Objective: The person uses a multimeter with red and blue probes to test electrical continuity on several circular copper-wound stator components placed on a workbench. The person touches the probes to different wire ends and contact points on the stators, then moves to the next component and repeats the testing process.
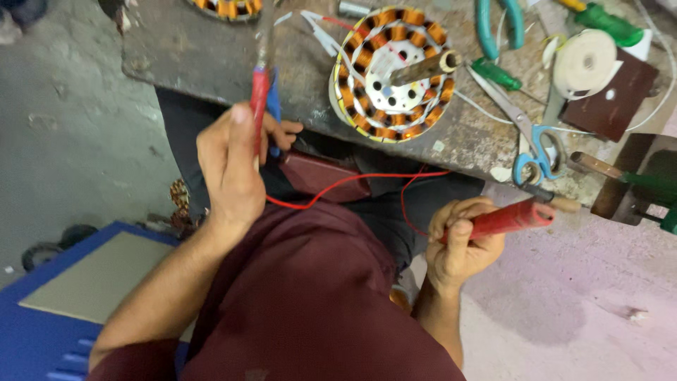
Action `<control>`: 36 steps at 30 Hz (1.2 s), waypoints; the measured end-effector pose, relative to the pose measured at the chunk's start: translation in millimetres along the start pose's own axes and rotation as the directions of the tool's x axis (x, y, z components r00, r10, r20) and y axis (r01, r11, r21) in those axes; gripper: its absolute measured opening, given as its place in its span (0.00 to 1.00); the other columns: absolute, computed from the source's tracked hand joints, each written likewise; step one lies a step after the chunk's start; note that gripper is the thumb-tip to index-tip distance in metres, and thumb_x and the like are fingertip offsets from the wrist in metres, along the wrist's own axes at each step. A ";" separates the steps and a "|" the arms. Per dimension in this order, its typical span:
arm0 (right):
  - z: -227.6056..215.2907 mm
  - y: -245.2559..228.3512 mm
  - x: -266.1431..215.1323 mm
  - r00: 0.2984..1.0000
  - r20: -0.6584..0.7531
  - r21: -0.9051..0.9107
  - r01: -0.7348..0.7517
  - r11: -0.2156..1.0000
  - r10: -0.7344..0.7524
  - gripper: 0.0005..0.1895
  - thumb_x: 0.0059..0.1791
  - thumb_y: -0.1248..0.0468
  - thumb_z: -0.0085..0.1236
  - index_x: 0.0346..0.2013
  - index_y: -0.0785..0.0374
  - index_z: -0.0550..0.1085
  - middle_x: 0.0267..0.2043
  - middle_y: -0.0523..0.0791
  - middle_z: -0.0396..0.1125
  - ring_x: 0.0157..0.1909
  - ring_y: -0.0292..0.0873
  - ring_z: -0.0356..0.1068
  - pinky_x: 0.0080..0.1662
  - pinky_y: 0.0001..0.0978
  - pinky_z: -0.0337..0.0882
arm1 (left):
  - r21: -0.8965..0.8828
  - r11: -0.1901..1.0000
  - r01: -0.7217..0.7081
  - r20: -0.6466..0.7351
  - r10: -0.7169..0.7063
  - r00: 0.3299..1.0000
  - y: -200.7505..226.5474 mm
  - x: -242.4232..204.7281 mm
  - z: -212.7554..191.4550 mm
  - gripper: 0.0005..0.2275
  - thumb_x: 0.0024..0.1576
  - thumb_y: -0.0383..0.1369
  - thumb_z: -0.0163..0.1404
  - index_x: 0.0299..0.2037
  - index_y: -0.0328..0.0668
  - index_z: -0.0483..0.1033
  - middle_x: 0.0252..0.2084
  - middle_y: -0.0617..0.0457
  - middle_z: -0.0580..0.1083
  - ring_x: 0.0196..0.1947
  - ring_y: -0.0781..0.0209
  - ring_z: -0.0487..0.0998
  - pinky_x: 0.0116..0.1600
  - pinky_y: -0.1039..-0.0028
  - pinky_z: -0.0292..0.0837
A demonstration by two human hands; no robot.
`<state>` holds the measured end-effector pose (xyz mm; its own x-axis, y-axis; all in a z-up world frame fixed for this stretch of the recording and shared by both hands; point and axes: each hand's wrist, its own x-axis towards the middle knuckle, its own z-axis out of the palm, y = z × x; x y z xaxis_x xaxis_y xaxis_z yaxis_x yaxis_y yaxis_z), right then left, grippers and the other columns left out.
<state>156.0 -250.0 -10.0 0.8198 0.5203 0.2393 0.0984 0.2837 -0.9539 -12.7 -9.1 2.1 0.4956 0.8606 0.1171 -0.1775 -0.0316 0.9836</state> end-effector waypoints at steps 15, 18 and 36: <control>29.4 -12.4 -11.4 0.977 0.193 0.316 -0.147 0.937 0.088 0.19 0.50 0.59 0.68 0.27 0.63 0.65 0.55 0.63 0.67 0.24 0.39 0.66 0.25 0.25 0.69 | 0.048 0.832 -0.553 0.394 0.494 0.776 59.1 -32.2 56.6 0.16 0.66 0.34 0.47 0.25 0.34 0.68 0.24 0.46 0.64 0.22 0.50 0.64 0.30 0.61 0.59; 35.7 -18.9 -22.1 0.980 0.184 0.216 0.028 0.976 -0.069 0.20 0.52 0.57 0.70 0.34 0.63 0.66 0.50 0.59 0.69 0.53 0.51 0.70 0.57 0.42 0.73 | 0.023 0.802 -0.597 0.473 0.518 0.713 62.4 -34.2 80.1 0.16 0.64 0.37 0.53 0.26 0.37 0.69 0.25 0.47 0.65 0.24 0.48 0.65 0.32 0.59 0.59; -17.8 -33.6 -16.2 0.978 -0.112 0.050 0.183 0.982 -0.176 0.06 0.52 0.72 0.63 0.39 0.70 0.73 0.24 0.46 0.65 0.20 0.35 0.61 0.56 0.41 0.74 | 0.425 0.592 -0.685 0.673 0.300 0.676 115.0 100.4 82.4 0.14 0.60 0.39 0.61 0.37 0.33 0.77 0.29 0.43 0.74 0.30 0.43 0.77 0.34 0.58 0.69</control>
<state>149.5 -282.3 14.9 0.8476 0.3687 0.3817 0.2178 0.4141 -0.8838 86.8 31.8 138.4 0.8540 0.2306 0.4664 -0.0832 -0.8243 0.5599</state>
